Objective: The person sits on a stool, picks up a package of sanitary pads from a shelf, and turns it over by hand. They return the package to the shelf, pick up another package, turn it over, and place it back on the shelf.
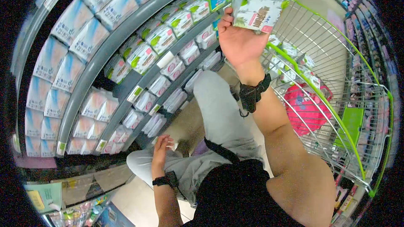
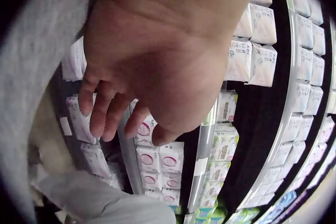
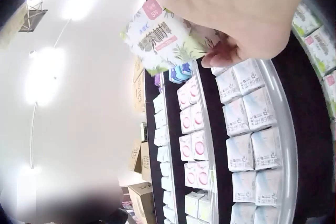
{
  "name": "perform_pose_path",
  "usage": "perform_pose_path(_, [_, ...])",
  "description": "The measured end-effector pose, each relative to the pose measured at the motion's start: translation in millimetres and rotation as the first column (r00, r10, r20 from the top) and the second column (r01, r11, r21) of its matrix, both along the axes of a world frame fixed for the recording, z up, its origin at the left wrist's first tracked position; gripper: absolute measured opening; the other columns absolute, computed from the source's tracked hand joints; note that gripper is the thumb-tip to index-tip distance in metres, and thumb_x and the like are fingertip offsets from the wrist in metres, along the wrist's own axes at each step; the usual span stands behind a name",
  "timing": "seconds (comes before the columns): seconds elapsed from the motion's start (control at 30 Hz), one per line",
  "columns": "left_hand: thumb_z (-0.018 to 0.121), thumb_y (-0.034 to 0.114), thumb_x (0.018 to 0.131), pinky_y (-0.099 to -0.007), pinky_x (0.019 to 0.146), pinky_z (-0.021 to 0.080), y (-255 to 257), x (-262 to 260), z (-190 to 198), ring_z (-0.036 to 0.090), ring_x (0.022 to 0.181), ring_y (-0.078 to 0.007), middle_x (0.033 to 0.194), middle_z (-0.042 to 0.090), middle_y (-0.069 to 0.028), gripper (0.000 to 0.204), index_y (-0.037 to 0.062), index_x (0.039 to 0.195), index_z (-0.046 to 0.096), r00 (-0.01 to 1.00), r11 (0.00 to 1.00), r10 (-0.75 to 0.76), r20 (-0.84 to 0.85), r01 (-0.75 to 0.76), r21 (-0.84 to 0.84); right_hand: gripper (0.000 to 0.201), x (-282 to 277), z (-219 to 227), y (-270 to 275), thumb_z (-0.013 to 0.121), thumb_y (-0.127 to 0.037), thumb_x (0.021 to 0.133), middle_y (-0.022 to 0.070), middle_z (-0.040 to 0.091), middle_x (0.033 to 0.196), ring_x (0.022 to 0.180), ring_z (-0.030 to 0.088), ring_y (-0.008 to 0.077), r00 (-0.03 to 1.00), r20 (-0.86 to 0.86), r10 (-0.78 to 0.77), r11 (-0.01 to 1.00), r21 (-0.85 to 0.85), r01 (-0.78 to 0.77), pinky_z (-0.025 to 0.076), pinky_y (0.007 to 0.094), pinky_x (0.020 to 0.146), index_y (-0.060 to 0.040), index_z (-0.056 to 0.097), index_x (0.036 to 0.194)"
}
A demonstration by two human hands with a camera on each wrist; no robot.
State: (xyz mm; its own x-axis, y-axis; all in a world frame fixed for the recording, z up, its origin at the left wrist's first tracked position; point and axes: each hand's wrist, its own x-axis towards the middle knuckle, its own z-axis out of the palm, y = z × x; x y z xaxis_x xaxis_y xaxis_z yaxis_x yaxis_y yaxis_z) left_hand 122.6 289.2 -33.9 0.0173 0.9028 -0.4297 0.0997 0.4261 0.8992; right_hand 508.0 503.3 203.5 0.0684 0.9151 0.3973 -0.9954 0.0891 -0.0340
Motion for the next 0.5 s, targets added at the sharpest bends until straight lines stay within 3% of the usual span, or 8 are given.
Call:
perform_pose_path(0.17, [0.051,0.027,0.101,-0.0274,0.076,0.045,5,4,-2,0.061,0.09,-0.0136,0.106,0.065,-0.0025,0.025,0.0103,0.118,0.058,0.998,0.998,-0.067,-0.006,0.068,0.014,0.081,3,-1,-15,0.031,-0.072,0.091,0.0187,0.054,0.122,0.106,0.055,0.0291,0.997,-0.01,-0.076,0.986,-0.153,0.073,0.044,0.0379,0.076,-0.0044,0.044,0.134])
perform_pose_path(0.3, [0.053,0.027,0.1,-0.0279,0.076,0.046,-1,10,13,0.06,0.09,-0.013,0.104,0.065,-0.002,0.025,0.0099,0.118,0.058,0.994,0.996,-0.089,-0.058,0.089,-0.002,0.078,-16,-4,-28,0.028,-0.071,0.093,0.0174,0.056,0.118,0.092,0.055,0.0276,0.998,0.016,-0.055,0.998,-0.023,0.055,0.043,0.0368,0.073,-0.0073,0.043,0.136])
perform_pose_path(0.4, [0.055,0.027,0.099,-0.0275,0.076,0.046,1,7,6,0.061,0.091,-0.0126,0.102,0.066,-0.0019,0.026,0.0098,0.118,0.059,0.988,0.991,-0.131,-0.077,0.132,-0.001,0.07,-35,-15,-18,0.032,-0.064,0.096,0.015,0.059,0.111,0.085,0.054,0.025,0.988,0.097,0.124,0.99,0.063,-0.13,0.043,0.0356,0.073,-0.0065,0.045,0.135])
perform_pose_path(0.43, [0.053,0.021,0.1,-0.0272,0.076,0.047,2,8,7,0.06,0.087,-0.012,0.101,0.066,-0.0022,0.022,0.0101,0.118,0.059,0.986,0.99,-0.138,-0.099,0.139,0.003,0.061,-45,-22,-13,0.037,-0.056,0.096,0.0125,0.062,0.104,0.085,0.056,0.0235,0.961,0.205,0.189,0.972,0.103,-0.213,0.044,0.0339,0.073,-0.0058,0.05,0.128])
perform_pose_path(0.5, [0.054,0.023,0.1,-0.0276,0.076,0.047,3,6,0,0.061,0.088,-0.0123,0.102,0.067,-0.0025,0.022,0.0108,0.118,0.059,0.985,0.988,-0.153,-0.078,0.153,-0.006,0.045,-79,-22,-10,0.052,-0.047,0.094,0.0103,0.063,0.099,0.088,0.059,0.0232,0.773,0.634,0.029,0.963,0.189,-0.192,0.046,0.0354,0.076,-0.0076,0.058,0.114])
